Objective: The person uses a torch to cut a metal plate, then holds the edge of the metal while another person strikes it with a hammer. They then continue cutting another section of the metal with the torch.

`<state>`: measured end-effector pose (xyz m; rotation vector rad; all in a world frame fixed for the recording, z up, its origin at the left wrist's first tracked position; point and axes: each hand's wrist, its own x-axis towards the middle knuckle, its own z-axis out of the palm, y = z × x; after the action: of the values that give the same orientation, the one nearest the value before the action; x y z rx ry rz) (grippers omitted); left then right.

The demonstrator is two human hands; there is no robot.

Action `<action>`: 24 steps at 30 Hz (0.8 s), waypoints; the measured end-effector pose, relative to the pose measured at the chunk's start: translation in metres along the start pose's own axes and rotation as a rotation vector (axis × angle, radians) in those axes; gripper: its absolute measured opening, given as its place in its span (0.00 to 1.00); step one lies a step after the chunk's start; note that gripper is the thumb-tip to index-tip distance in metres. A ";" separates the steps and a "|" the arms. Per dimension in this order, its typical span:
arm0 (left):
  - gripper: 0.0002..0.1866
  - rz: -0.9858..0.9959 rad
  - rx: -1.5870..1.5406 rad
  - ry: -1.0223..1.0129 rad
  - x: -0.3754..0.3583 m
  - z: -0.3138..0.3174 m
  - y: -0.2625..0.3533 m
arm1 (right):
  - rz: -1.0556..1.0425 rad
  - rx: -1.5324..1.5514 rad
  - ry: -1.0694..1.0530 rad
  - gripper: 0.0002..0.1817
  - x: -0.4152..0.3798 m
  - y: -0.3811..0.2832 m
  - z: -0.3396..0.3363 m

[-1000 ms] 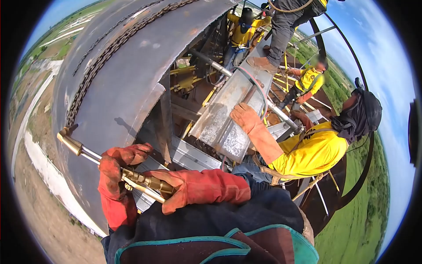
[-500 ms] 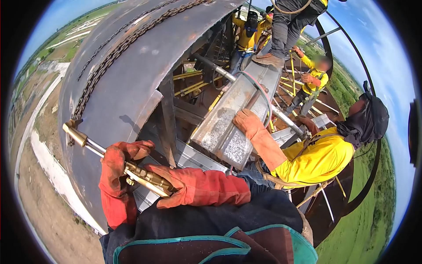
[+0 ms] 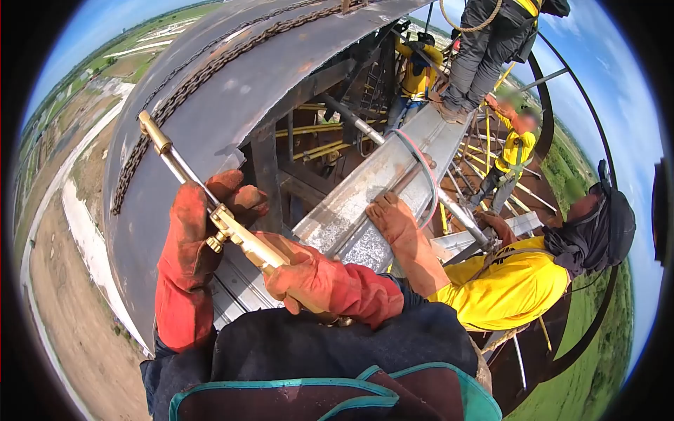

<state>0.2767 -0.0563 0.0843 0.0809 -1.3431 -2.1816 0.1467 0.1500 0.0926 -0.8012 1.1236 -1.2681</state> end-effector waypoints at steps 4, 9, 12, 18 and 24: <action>0.52 -0.116 -0.223 -0.279 0.003 -0.024 -0.049 | -0.102 0.166 0.095 0.41 -0.015 -0.011 -0.011; 0.29 -0.389 -0.792 -0.296 -0.021 -0.001 -0.120 | -0.225 -0.115 0.157 0.62 -0.014 0.013 -0.053; 0.24 -0.393 -0.748 -0.246 -0.013 0.038 -0.104 | -0.209 -0.094 0.247 0.68 -0.013 0.012 -0.050; 0.15 -0.306 -0.063 -0.137 -0.009 0.055 -0.081 | -0.119 -0.026 0.393 0.54 -0.023 0.003 -0.026; 0.33 -0.284 -0.048 -0.166 -0.009 0.034 -0.074 | 0.158 -0.060 0.386 0.19 -0.022 -0.007 -0.001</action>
<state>0.2410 0.0001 0.0368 0.0770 -1.4423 -2.5035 0.1446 0.1704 0.1029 -0.5093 1.5090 -1.2914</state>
